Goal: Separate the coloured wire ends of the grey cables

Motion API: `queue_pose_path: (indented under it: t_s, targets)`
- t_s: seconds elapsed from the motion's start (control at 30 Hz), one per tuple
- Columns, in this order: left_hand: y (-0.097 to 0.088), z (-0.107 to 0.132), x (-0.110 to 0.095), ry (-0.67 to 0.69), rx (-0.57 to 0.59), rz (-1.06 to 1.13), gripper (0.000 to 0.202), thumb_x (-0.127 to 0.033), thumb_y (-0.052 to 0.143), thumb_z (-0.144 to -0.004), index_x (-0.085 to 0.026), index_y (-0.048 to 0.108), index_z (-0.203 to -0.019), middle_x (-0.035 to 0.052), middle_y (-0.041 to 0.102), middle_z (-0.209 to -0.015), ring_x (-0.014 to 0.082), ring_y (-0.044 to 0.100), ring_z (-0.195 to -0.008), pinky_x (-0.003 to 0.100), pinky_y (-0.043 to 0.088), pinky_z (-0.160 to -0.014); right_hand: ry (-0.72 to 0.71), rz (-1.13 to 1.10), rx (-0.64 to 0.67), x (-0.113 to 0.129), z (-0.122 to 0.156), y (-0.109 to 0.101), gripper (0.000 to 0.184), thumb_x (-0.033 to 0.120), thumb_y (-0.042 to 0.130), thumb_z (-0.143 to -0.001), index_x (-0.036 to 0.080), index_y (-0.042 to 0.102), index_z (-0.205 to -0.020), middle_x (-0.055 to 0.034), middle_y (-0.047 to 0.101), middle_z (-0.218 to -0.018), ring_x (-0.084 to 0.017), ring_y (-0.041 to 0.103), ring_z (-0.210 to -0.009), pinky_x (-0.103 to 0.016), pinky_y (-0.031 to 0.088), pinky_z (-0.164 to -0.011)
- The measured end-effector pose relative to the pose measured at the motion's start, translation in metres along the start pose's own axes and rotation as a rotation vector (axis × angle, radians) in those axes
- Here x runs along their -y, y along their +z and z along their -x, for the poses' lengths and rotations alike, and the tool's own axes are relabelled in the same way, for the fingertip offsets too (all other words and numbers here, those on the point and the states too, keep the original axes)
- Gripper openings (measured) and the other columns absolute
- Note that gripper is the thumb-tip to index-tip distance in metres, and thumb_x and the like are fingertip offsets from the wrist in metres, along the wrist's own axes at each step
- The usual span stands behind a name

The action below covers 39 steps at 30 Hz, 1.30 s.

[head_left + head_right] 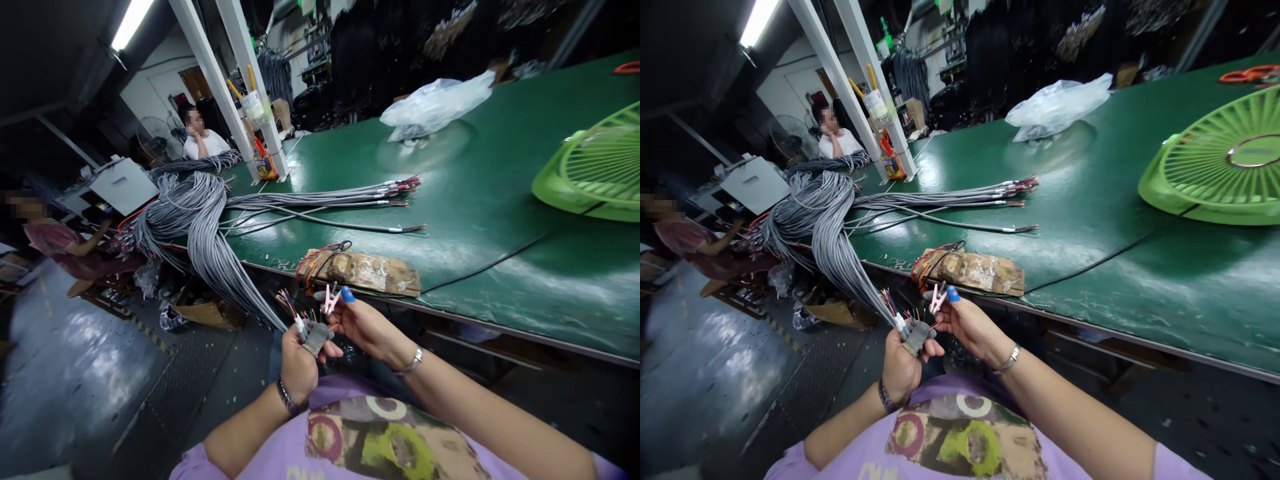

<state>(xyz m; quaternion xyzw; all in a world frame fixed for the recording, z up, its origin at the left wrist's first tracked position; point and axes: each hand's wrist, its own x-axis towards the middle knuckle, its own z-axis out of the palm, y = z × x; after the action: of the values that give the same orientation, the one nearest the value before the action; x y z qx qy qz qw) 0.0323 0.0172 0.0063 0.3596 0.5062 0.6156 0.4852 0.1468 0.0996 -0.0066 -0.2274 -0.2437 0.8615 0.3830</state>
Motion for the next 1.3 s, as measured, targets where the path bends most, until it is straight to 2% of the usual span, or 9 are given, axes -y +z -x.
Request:
queue_pose_path:
  t_s: [0.17, 0.3, 0.43, 0.67, 0.8, 0.9, 1.03, 1.17, 1.3]
  targets:
    - [0.007, -0.009, 0.002, -0.039, 0.014, 0.03, 0.019, -0.033, 0.062, -0.073, -0.014, 0.059, -0.071, -0.0008, 0.057, -0.044, 0.0132, 0.06, -0.046, 0.018, 0.027, -0.039, -0.049, 0.011, 0.065, -0.001, -0.007, 0.006, 0.034, 0.048, 0.068, -0.072, 0.015, 0.066, -0.075, -0.0012, 0.06, -0.064, -0.01, 0.052, -0.055, -0.023, 0.043, -0.053]
    - [0.007, -0.011, 0.004, -0.043, 0.03, -0.002, 0.023, -0.036, 0.062, -0.073, -0.014, 0.059, -0.071, -0.0011, 0.056, -0.042, 0.0126, 0.057, -0.043, 0.019, 0.028, -0.039, -0.037, -0.073, 0.029, -0.005, -0.012, 0.005, 0.036, 0.048, 0.073, -0.066, 0.016, 0.068, -0.083, -0.0008, 0.062, -0.065, -0.011, 0.054, -0.056, -0.023, 0.043, -0.052]
    - [0.007, -0.012, 0.005, -0.068, 0.017, -0.04, 0.026, -0.04, 0.063, -0.071, -0.015, 0.057, -0.067, -0.0011, 0.056, -0.042, 0.0124, 0.056, -0.042, 0.019, 0.028, -0.039, -0.074, -0.095, -0.027, -0.006, -0.013, 0.007, 0.035, 0.046, 0.078, -0.06, 0.016, 0.067, -0.075, 0.0008, 0.06, -0.06, -0.011, 0.051, -0.052, -0.023, 0.041, -0.049]
    - [0.005, -0.011, 0.007, -0.074, 0.013, -0.059, 0.027, -0.041, 0.065, -0.07, -0.015, 0.058, -0.068, -0.0006, 0.057, -0.043, 0.0128, 0.057, -0.042, 0.019, 0.029, -0.039, -0.096, -0.047, -0.002, -0.007, -0.012, 0.008, 0.036, 0.051, 0.071, -0.066, 0.016, 0.064, -0.073, 0.0, 0.059, -0.061, -0.011, 0.051, -0.054, -0.024, 0.041, -0.051]
    - [0.001, -0.006, 0.006, -0.057, 0.01, -0.04, 0.029, -0.043, 0.065, -0.07, -0.015, 0.057, -0.067, -0.0004, 0.057, -0.044, 0.0139, 0.058, -0.044, 0.02, 0.03, -0.04, -0.033, -0.036, 0.036, -0.008, -0.005, -0.001, 0.043, 0.06, 0.062, -0.071, 0.017, 0.063, -0.076, -0.001, 0.058, -0.065, -0.011, 0.05, -0.056, -0.025, 0.043, -0.053]
    - [-0.005, -0.002, 0.007, -0.04, -0.002, -0.048, 0.029, -0.042, 0.064, -0.072, -0.015, 0.055, -0.066, -0.0008, 0.057, -0.045, 0.0143, 0.06, -0.046, 0.02, 0.029, -0.04, -0.015, 0.048, 0.063, -0.009, 0.007, -0.01, 0.041, 0.056, 0.067, -0.068, 0.017, 0.063, -0.078, -0.0021, 0.06, -0.071, -0.011, 0.051, -0.059, -0.025, 0.044, -0.057]
    - [-0.009, 0.0, 0.012, -0.033, -0.033, -0.086, 0.029, -0.042, 0.064, -0.074, -0.015, 0.056, -0.065, 0.0001, 0.058, -0.047, 0.014, 0.06, -0.049, 0.019, 0.031, -0.041, -0.074, 0.272, 0.102, -0.01, 0.025, -0.01, 0.033, 0.04, 0.077, -0.063, 0.015, 0.064, -0.08, -0.0011, 0.061, -0.072, -0.01, 0.051, -0.06, -0.024, 0.041, -0.058]
    - [-0.01, 0.0, 0.016, -0.011, -0.035, -0.137, 0.031, -0.043, 0.064, -0.073, -0.015, 0.056, -0.061, 0.0022, 0.061, -0.049, 0.0129, 0.058, -0.048, 0.02, 0.033, -0.043, -0.171, 0.439, 0.117, -0.01, 0.032, -0.002, 0.025, 0.038, 0.074, -0.067, 0.017, 0.062, -0.075, -0.0003, 0.061, -0.065, -0.012, 0.051, -0.059, -0.027, 0.041, -0.06]
    - [-0.012, 0.002, 0.015, -0.016, 0.03, -0.207, 0.032, -0.044, 0.063, -0.075, -0.015, 0.057, -0.062, 0.0034, 0.063, -0.051, 0.0141, 0.059, -0.05, 0.021, 0.035, -0.044, -0.211, 0.468, 0.054, -0.01, 0.029, 0.004, 0.022, 0.036, 0.073, -0.068, 0.017, 0.062, -0.069, 0.0011, 0.058, -0.059, -0.011, 0.047, -0.054, -0.025, 0.038, -0.054]
